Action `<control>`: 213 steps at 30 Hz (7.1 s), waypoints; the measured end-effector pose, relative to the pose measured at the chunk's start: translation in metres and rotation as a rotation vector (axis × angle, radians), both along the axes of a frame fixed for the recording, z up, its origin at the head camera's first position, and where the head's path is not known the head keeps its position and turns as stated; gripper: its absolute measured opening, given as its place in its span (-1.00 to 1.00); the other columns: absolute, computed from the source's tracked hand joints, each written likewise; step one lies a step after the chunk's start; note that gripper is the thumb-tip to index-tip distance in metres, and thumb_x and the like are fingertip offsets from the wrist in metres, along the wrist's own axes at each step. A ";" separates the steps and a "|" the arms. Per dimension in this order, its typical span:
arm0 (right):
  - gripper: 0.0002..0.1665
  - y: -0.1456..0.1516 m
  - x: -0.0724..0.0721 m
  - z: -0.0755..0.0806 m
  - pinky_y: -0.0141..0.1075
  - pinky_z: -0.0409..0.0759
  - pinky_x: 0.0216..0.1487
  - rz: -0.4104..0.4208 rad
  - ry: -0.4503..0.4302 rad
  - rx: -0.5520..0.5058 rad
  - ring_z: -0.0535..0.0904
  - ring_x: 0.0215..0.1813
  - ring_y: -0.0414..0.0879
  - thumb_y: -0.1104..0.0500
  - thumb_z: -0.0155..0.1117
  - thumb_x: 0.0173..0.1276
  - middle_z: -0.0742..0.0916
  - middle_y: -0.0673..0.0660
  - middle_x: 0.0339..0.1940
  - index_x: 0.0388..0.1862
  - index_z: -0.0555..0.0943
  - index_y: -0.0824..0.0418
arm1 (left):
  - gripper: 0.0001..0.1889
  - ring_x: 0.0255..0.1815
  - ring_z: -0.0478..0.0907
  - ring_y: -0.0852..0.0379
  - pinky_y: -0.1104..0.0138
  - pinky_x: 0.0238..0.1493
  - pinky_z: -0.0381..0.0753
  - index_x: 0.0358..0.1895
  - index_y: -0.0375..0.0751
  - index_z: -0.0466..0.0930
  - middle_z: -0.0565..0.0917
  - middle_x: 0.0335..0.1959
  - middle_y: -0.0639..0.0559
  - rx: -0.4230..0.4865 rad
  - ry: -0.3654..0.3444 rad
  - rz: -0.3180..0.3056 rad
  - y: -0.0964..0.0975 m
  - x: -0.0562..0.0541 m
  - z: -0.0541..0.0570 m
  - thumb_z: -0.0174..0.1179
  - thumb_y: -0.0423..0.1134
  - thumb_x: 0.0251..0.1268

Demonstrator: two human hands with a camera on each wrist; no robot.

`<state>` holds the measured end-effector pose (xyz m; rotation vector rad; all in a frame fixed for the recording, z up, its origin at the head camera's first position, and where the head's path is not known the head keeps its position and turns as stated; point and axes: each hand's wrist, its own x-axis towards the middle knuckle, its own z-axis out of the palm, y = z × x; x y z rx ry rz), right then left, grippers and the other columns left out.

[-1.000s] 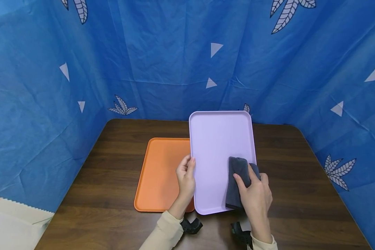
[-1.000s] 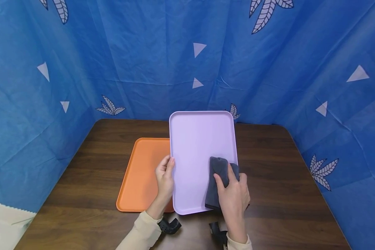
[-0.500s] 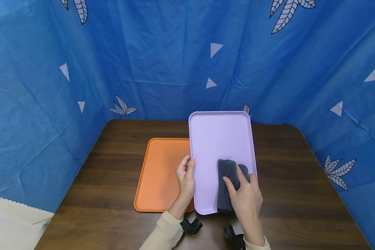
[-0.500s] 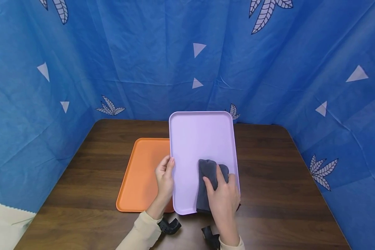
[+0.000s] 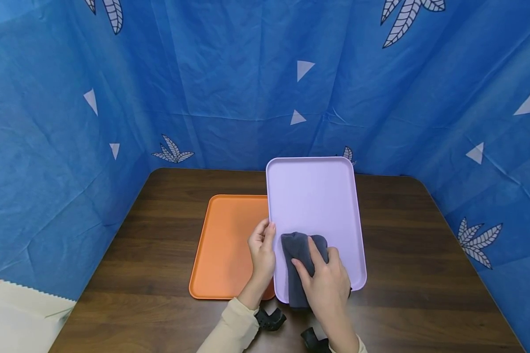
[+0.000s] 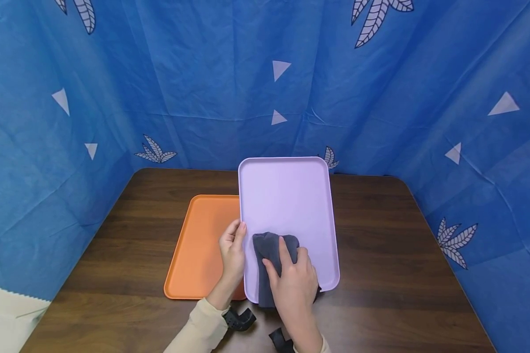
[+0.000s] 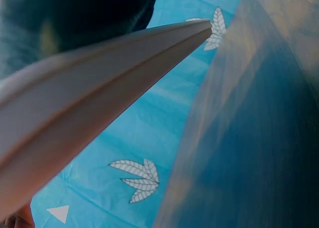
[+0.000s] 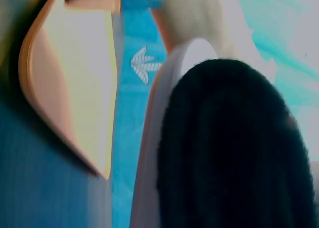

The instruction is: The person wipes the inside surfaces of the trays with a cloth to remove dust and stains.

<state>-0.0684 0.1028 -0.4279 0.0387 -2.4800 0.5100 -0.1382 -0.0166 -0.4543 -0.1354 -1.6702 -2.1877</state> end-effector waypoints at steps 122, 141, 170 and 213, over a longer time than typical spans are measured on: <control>-0.26 -0.006 0.021 -0.015 -0.35 0.29 -0.62 0.072 -0.008 0.081 0.30 -0.61 -0.16 -0.06 0.70 -0.22 0.57 0.17 -0.38 0.04 0.72 0.09 | -0.69 -0.31 0.54 0.29 0.44 -0.27 0.53 -0.01 -0.60 0.55 0.61 -0.32 -0.27 0.007 -0.049 -0.005 0.001 -0.003 -0.003 -0.01 -0.33 0.49; -0.29 0.044 0.015 -0.013 -0.22 0.36 -0.68 -0.064 -0.111 -0.080 0.42 -0.61 -0.04 0.00 0.66 -0.13 0.60 0.29 -0.28 0.09 0.70 0.12 | -0.67 -0.42 0.58 0.30 0.45 -0.40 0.59 -0.04 -0.65 0.52 0.60 -0.41 0.10 0.068 -0.050 -0.004 -0.005 -0.005 -0.002 -0.01 -0.31 0.49; -0.28 0.064 0.008 -0.015 -0.07 0.45 -0.58 -0.190 -0.319 -0.160 0.50 -0.51 0.05 -0.05 0.53 0.09 0.57 0.36 -0.19 0.21 0.60 0.21 | -0.68 -0.42 0.52 0.31 0.48 -0.39 0.54 -0.08 -0.65 0.52 0.57 -0.44 0.14 0.059 -0.040 0.025 -0.008 -0.009 -0.003 0.00 -0.32 0.49; -0.29 -0.012 0.016 -0.021 -0.36 0.31 -0.58 0.139 -0.048 0.145 0.35 -0.57 -0.15 -0.06 0.69 -0.20 0.52 0.10 -0.44 0.03 0.73 0.05 | -0.67 -0.39 0.57 0.28 0.44 -0.36 0.57 -0.04 -0.61 0.54 0.63 -0.37 -0.02 0.062 -0.083 0.043 -0.014 -0.018 -0.009 0.02 -0.29 0.48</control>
